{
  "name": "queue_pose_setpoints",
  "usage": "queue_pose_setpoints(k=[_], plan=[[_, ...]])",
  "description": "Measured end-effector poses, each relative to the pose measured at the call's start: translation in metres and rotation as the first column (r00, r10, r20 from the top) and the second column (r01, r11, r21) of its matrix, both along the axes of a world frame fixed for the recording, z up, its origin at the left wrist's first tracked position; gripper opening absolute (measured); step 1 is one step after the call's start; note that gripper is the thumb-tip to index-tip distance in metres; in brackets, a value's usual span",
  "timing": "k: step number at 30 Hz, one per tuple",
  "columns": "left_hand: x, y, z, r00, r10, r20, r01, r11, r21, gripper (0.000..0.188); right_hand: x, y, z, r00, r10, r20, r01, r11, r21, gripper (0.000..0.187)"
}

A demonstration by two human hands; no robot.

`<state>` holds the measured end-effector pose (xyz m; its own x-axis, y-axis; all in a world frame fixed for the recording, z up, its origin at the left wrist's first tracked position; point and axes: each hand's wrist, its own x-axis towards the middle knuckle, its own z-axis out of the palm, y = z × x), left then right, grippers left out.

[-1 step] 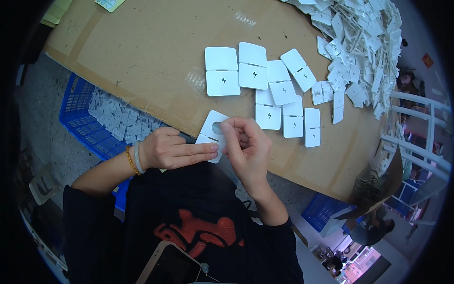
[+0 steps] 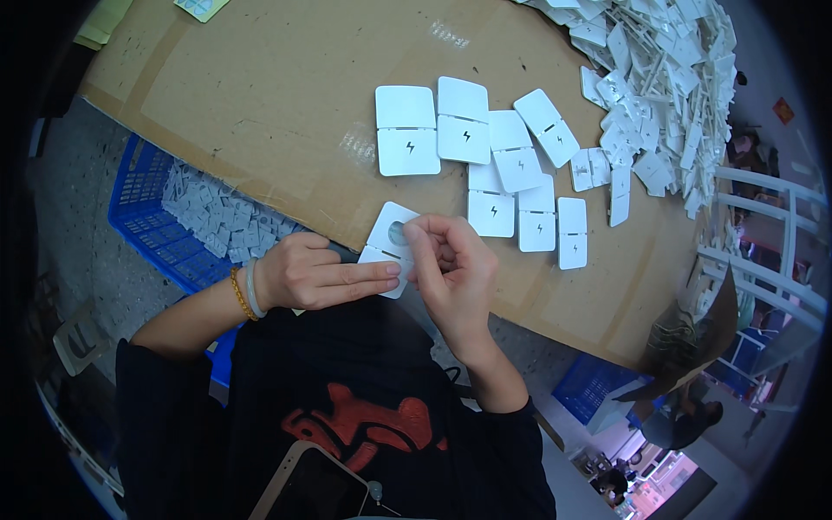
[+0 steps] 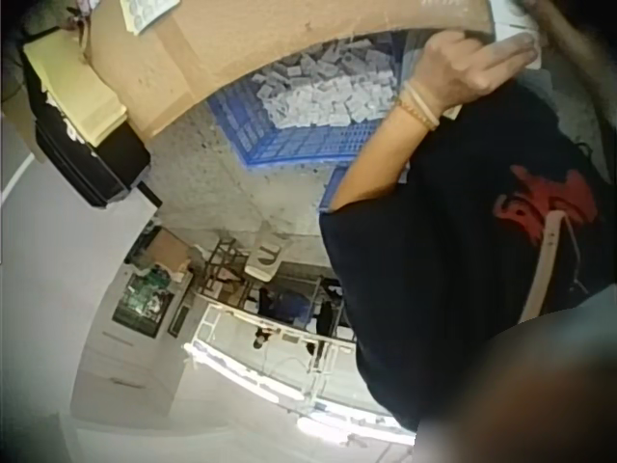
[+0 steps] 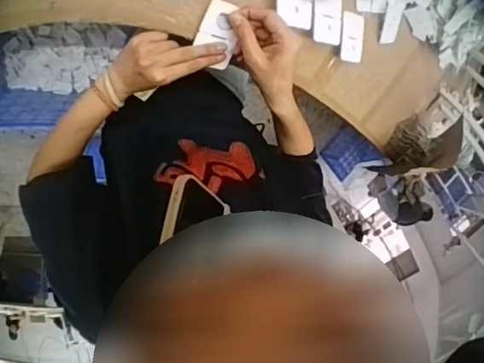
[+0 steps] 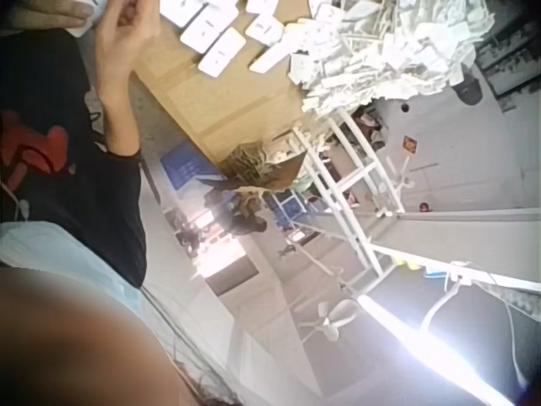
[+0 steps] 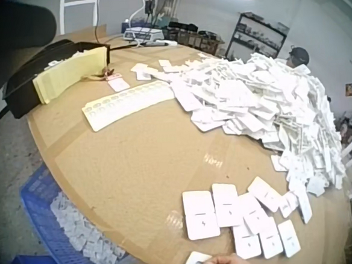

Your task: Applying small round stickers to rectangular white cards at a workstation.

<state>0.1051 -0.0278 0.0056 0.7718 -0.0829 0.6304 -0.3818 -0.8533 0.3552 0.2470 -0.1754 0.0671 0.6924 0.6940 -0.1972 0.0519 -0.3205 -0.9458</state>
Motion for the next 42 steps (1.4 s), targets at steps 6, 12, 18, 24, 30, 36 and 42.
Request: queue_pose_setpoints(k=[6,12,18,24,30,36,42], plan=[[0.000,0.003,-0.004,1.000,0.000,0.026,0.000,1.000,0.018,0.039,-0.018,0.012,0.008,0.845,-0.107,0.524,0.128,0.992,-0.004,0.025],[-0.050,0.016,0.005,0.997,-0.017,0.073,0.006,0.989,0.151,0.035,-0.019,0.021,0.015,0.969,0.247,0.000,-0.247,0.969,-0.022,0.018],[-0.159,0.075,0.005,0.845,0.427,-0.322,-0.369,0.901,0.227,0.034,-0.013,0.073,0.035,0.404,0.316,0.858,-0.231,0.943,-0.239,0.035],[-0.090,0.042,0.028,0.883,0.364,-0.297,-0.449,0.841,-0.302,0.046,0.008,0.035,0.020,0.231,0.506,0.831,-0.064,0.860,-0.506,0.041],[-0.012,0.010,0.070,0.902,0.311,-0.299,-0.431,0.630,-0.646,0.040,-0.030,0.012,0.038,0.722,0.295,0.626,-0.312,0.946,-0.086,0.024],[0.004,0.007,0.057,0.937,0.338,-0.086,-0.327,0.765,-0.555,0.034,-0.033,0.003,0.022,0.809,0.223,0.545,-0.283,0.959,0.027,0.029],[0.002,0.000,0.058,0.957,0.277,-0.086,-0.290,0.914,-0.282,0.038,-0.031,-0.002,0.014,0.696,0.193,0.691,-0.283,0.959,0.017,0.028]])
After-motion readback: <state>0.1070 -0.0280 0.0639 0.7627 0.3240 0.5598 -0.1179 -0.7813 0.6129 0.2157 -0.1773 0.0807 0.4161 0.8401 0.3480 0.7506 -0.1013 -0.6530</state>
